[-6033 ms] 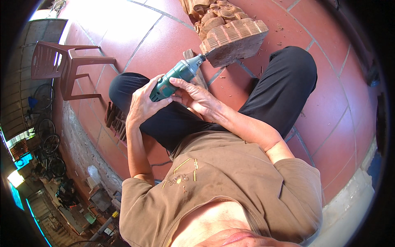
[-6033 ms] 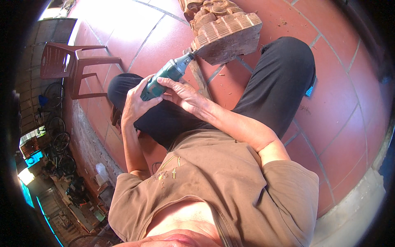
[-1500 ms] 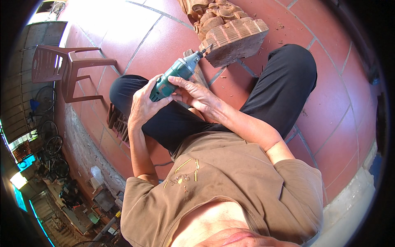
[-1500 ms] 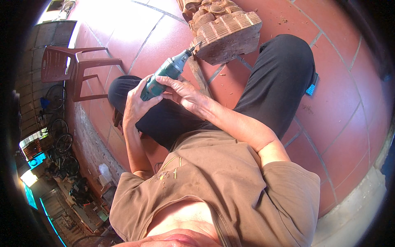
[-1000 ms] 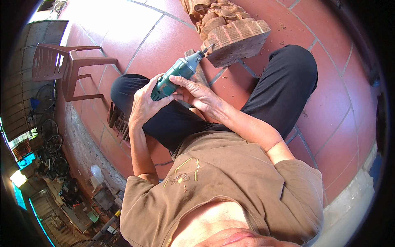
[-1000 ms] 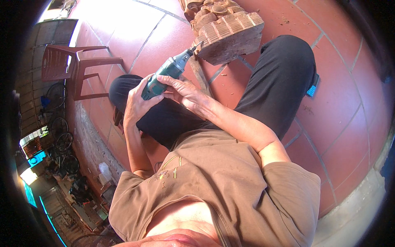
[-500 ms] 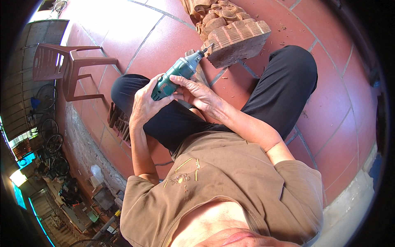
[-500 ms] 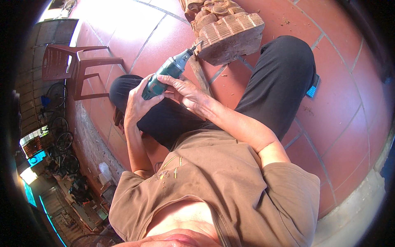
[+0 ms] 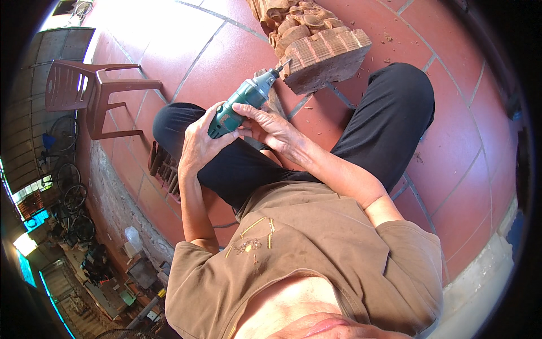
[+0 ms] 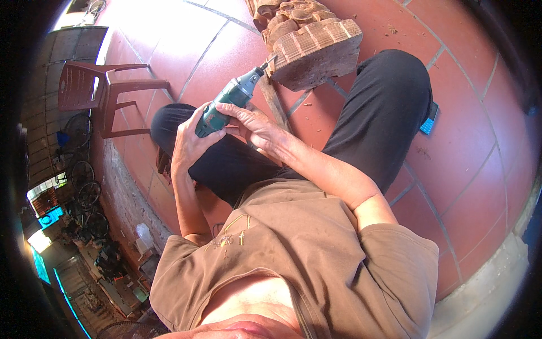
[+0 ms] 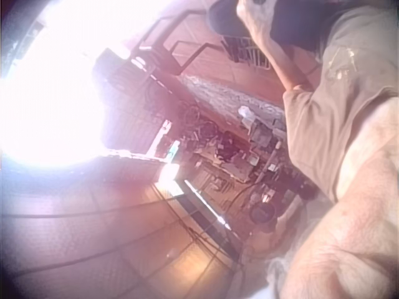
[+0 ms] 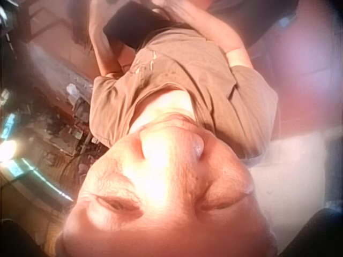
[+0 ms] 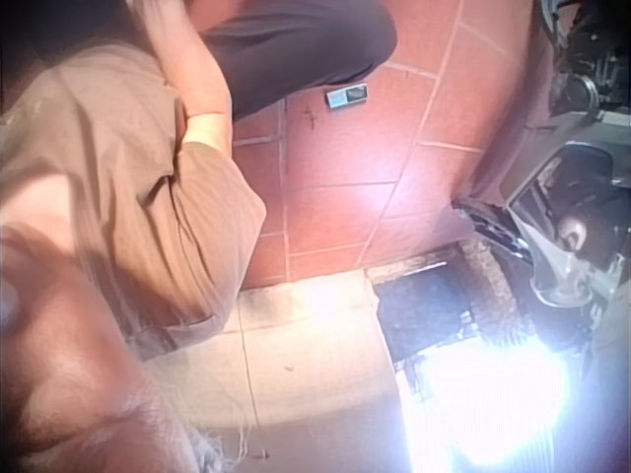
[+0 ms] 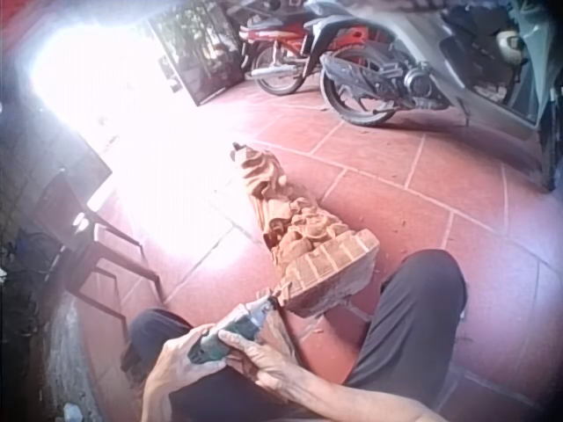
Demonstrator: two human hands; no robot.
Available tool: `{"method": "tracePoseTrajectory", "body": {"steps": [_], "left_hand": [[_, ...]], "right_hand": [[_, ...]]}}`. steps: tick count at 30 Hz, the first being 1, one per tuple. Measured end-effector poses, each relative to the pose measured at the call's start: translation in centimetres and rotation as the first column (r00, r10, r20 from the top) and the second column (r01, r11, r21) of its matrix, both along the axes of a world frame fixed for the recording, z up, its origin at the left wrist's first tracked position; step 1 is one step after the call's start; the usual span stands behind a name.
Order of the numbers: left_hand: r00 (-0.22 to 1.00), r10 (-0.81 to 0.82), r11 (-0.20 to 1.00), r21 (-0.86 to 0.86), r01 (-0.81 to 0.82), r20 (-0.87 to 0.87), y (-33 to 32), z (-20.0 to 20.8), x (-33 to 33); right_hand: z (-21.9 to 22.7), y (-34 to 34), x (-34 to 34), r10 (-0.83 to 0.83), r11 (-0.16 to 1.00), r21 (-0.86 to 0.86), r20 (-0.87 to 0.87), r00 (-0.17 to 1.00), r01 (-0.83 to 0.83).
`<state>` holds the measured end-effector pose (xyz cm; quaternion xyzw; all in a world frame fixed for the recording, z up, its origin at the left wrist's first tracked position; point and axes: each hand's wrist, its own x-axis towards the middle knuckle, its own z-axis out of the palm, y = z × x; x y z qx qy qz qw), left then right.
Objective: The person carves a wooden block using a chisel and mallet, then switches to a rotary tool to refine details. The person holds the wood steady while striking the chisel and later guides the rotary tool along the surface.
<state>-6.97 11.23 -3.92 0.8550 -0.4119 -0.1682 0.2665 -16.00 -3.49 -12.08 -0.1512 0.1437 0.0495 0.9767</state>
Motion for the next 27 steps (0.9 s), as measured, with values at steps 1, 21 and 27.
{"method": "tracePoseTrajectory", "body": {"steps": [1,21,27], "left_hand": [[1.000,0.002,1.000,0.000,-0.002,-0.007,0.00,0.04,-0.01],[1.000,0.020,1.000,-0.007,-0.020,0.013,-0.21,-0.19,0.06],[1.000,0.027,1.000,0.011,-0.027,-0.011,-0.29,0.02,-0.06]], "right_hand": [[-0.16,0.01,0.06,0.003,1.000,-0.001,0.004,1.000,-0.003],[-0.68,-0.21,0.53,0.025,0.999,-0.030,0.010,1.000,-0.025],[-0.92,-0.19,0.61,0.024,0.999,-0.042,0.020,1.000,-0.023]]}}
